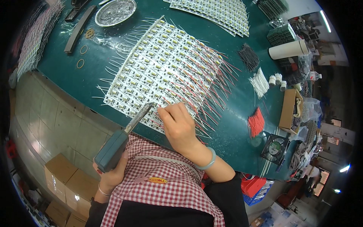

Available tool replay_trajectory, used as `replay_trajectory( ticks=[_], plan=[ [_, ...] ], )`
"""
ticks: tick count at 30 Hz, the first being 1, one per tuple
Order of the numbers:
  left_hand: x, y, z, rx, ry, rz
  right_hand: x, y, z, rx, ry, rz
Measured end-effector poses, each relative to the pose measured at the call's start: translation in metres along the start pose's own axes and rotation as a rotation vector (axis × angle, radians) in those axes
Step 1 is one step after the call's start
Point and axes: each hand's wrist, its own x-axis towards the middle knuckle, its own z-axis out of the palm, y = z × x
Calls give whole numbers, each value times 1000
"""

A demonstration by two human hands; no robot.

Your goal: The person uses a soldering iron to attach red and white wires to a grid of LED modules on a green workbench. They repeatedly dip the soldering iron tip into a metal container of solder and apply it to the connection points on the circuit board.

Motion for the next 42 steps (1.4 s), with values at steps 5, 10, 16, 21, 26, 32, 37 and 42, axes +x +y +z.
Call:
replay_trajectory(
  ticks=[5, 10, 16, 21, 26, 32, 37, 42],
  plan=[
    [-9, -4, -1, -32, -19, -80, -1, 0, 1, -6, -11, 2],
    [-1, -4, 1, 3, -10, 16, 0, -1, 0, -17, -19, -4],
    [-1, -3, 2, 42, -18, 53, -1, -1, 1, -51, -32, -6],
    [0, -2, 2, 71, -16, 93, -1, -2, 0, -62, -38, -16],
    [-2, 1, 1, 85, -30, 81, -1, -3, -1, -72, -47, -23],
    [-4, 2, -2, 91, -14, 111, -1, -2, 0, -76, -53, -28],
    [-7, 2, 2, 60, 31, 75, -1, -3, -1, -77, -47, -25],
    [-9, 6, 0, 19, 43, -9, -2, -3, -3, -47, -31, -18]
  ],
)
